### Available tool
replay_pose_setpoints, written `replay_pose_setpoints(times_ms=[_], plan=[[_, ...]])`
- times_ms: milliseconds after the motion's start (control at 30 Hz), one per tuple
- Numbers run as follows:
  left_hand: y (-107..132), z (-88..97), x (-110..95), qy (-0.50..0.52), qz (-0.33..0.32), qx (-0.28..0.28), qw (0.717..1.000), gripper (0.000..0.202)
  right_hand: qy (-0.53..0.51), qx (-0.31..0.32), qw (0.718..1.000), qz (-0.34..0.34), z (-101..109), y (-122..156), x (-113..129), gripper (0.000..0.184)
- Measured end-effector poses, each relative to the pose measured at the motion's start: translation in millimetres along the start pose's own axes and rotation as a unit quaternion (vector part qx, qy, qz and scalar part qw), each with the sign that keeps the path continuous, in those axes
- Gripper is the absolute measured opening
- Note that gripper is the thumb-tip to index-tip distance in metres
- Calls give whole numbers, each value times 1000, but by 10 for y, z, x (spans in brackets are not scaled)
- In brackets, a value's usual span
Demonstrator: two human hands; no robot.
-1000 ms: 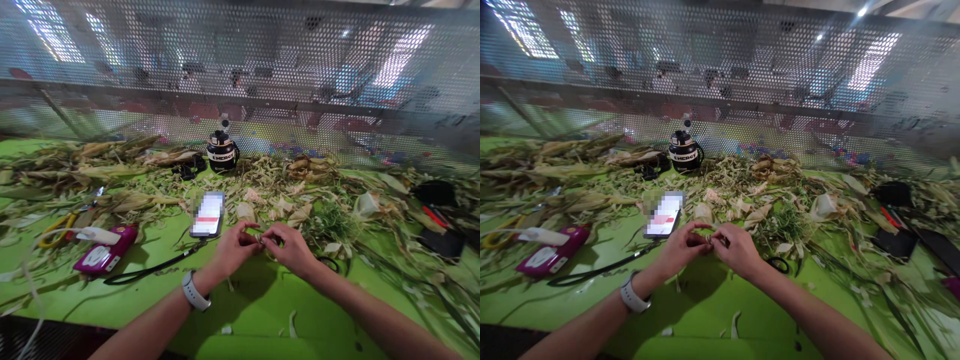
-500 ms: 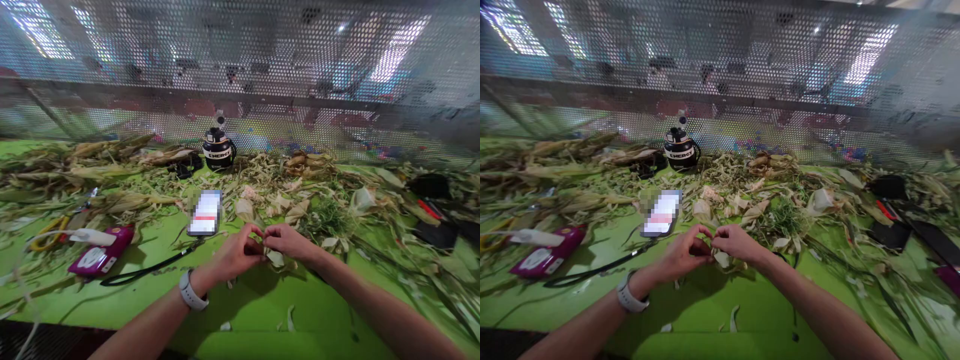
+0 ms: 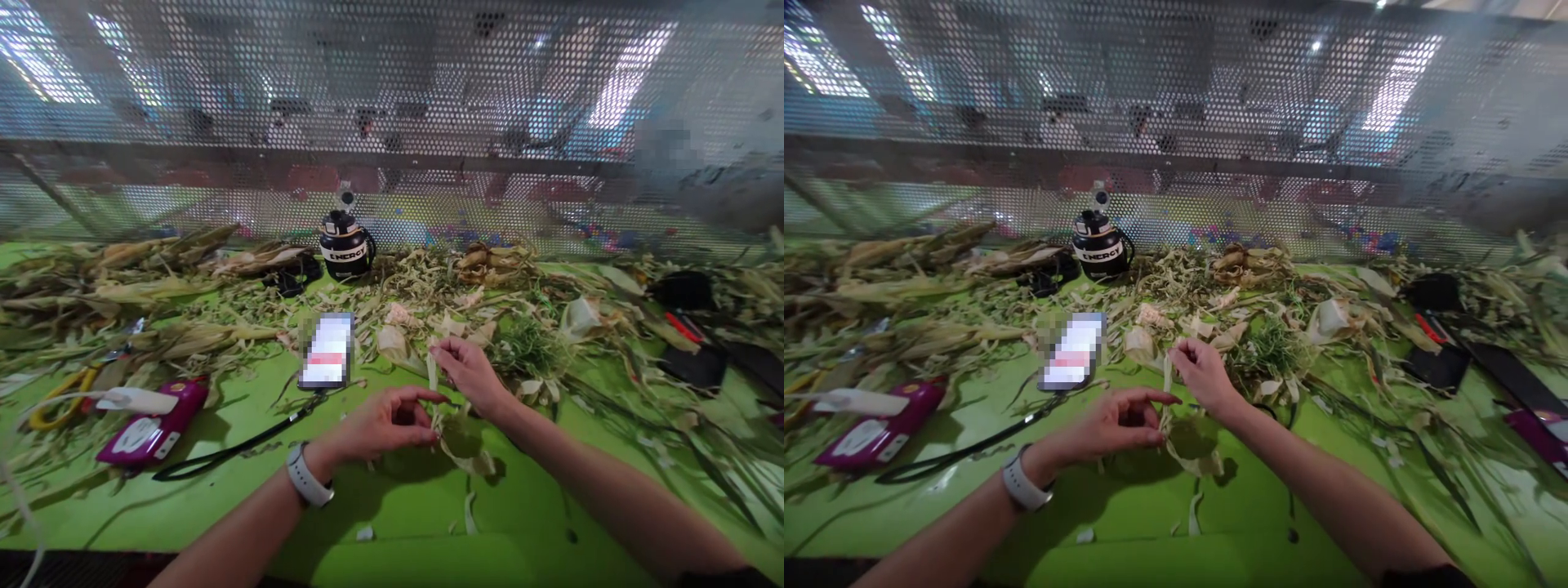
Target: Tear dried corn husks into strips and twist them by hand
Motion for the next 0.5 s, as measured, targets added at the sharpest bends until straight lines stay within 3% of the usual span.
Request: replay_pose_setpoints(times_ms=[100,233,367,500], plan=[[-23,29,36,38,-17,15,999,31,-3,-43,998,47,64,32,114,26],[-43,78,30,91,-35,-9,995,42,-38,-79,990,109,127,108,283,24],[-42,36,19,88,-8,3,996,26,-24,-61,986,154,87,180,359,21],[-32,-38,22,93,9,18,995,16,2,-27,988,154,0,201,307,22]])
Point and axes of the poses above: each hand's wrist, its own y-axis away from the middle knuckle, its own z-axis out of the back of the hand, x = y × z, the point moved 5 cm from there along -y, towards the middle knuckle, and after that the axes turned 1 degree about -z, right-handed, at the moved point
